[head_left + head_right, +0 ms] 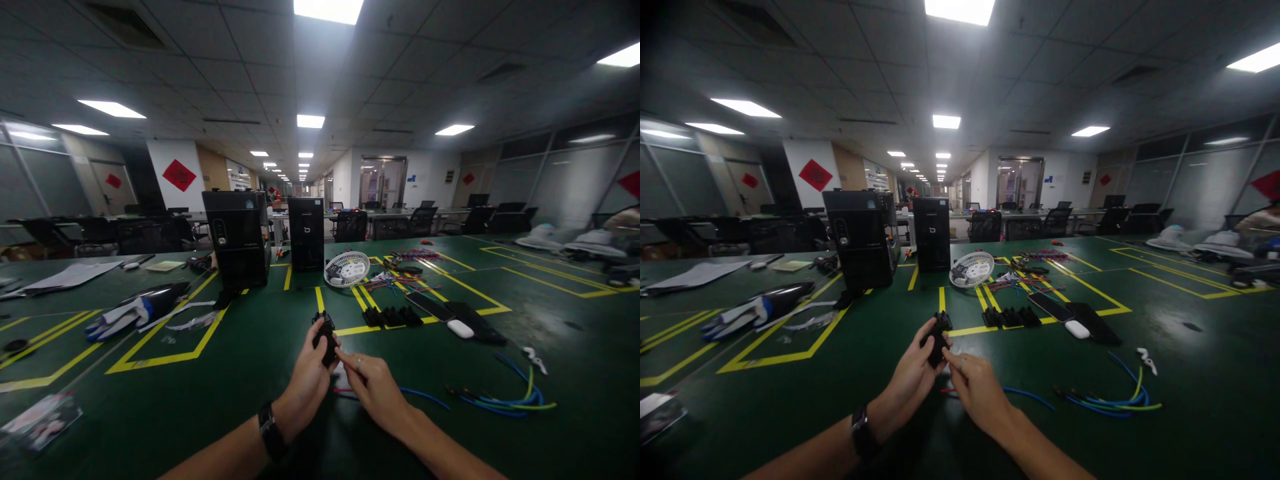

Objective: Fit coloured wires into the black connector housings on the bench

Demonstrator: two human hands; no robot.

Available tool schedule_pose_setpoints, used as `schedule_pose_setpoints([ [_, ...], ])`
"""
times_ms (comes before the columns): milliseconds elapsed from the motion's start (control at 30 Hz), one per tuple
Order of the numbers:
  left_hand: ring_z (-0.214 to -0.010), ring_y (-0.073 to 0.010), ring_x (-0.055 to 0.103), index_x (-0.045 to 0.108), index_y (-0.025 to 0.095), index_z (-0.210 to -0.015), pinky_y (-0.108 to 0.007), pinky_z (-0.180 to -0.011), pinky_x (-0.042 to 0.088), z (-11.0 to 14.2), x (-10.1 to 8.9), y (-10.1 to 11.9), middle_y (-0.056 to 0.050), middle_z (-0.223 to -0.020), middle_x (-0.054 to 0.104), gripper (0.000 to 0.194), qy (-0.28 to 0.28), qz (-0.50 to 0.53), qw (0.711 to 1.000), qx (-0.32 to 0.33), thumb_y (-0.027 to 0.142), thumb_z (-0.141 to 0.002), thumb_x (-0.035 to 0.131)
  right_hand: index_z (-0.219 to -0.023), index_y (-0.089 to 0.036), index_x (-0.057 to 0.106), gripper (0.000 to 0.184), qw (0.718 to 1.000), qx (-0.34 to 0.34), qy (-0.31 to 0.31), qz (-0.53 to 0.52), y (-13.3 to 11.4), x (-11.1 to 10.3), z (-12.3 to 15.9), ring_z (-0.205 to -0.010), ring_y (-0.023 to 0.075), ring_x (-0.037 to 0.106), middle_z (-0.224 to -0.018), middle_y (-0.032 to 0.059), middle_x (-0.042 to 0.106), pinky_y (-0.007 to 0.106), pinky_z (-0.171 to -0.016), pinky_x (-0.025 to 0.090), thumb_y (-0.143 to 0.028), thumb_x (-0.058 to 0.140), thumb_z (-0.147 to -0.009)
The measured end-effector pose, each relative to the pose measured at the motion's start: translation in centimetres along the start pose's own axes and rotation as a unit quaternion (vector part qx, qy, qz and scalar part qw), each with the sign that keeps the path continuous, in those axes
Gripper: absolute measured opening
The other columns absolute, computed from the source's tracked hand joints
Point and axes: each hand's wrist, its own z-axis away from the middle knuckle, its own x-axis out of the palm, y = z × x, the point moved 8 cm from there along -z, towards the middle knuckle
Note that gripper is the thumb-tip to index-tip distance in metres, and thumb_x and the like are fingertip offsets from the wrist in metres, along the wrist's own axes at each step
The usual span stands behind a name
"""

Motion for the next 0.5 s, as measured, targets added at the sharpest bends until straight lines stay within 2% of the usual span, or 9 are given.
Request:
schedule_pose_setpoints([
  [67,-0.100,-0.0177,0.060,0.038,0.032,-0.137,-0.034,-0.092,0.045,-0.3,0.4,1.3,-0.006,-0.112,0.061,0.058,-0.027,-0.056,0.997,0.051,0.038,-0.084,0.062,-0.111,-0.015,0.063,0.028,0.996,0.053,0.053,-0.050,0.3,-0.9,-0.4,-0.059,0.0136,0.053,-0.067,-0.0003,0.058,0.025,-0.061,0.043,-0.027,0.044,-0.095],
  [167,-0.099,-0.0175,0.059,0.039,0.032,-0.136,-0.030,-0.091,0.044,-0.5,0.2,3.0,-0.004,-0.113,0.060,0.058,-0.005,-0.160,0.979,0.122,0.048,-0.085,0.060,-0.099,-0.014,0.062,0.023,0.982,0.112,0.091,-0.122,0.7,-1.1,-0.5,-0.052,0.0112,0.045,-0.057,-0.0056,0.045,0.022,-0.052,0.036,-0.032,0.050,-0.092],
  [233,-0.092,-0.0177,0.059,0.046,0.028,-0.130,-0.028,-0.082,0.046,-0.6,-0.1,3.5,-0.005,-0.107,0.061,0.052,0.015,-0.207,0.967,0.145,0.055,-0.086,0.052,-0.094,-0.014,0.061,0.021,0.976,0.128,0.079,-0.158,0.7,-0.4,-0.4,-0.051,0.0106,0.043,-0.056,-0.0064,0.044,0.021,-0.050,0.033,-0.033,0.051,-0.091],
  [333,-0.079,-0.0175,0.057,0.054,0.022,-0.116,-0.027,-0.071,0.046,-0.6,-0.2,3.3,-0.005,-0.093,0.062,0.048,0.012,-0.256,0.950,0.176,0.059,-0.087,0.046,-0.087,-0.014,0.060,0.017,0.973,0.141,0.056,-0.173,0.5,0.1,-0.6,-0.050,0.0101,0.043,-0.056,-0.0061,0.047,0.021,-0.050,0.032,-0.030,0.053,-0.089],
  [433,-0.079,-0.0179,0.057,0.057,0.021,-0.105,-0.027,-0.070,0.046,-0.7,-0.1,2.9,-0.005,-0.091,0.061,0.045,0.015,-0.289,0.935,0.205,0.060,-0.084,0.051,-0.080,-0.014,0.063,0.016,0.975,0.152,0.033,-0.157,0.1,-1.2,-1.4,-0.053,0.0109,0.047,-0.059,-0.0032,0.053,0.021,-0.050,0.033,-0.028,0.056,-0.085],
  [500,-0.076,-0.0167,0.058,0.057,0.020,-0.105,-0.026,-0.068,0.047,-1.2,-0.5,2.8,-0.005,-0.089,0.061,0.044,0.028,-0.272,0.941,0.202,0.059,-0.086,0.049,-0.078,-0.015,0.065,0.017,0.979,0.147,0.036,-0.136,-0.1,-3.0,-2.0,-0.052,0.0112,0.047,-0.057,-0.0026,0.054,0.021,-0.048,0.032,-0.028,0.057,-0.084],
])
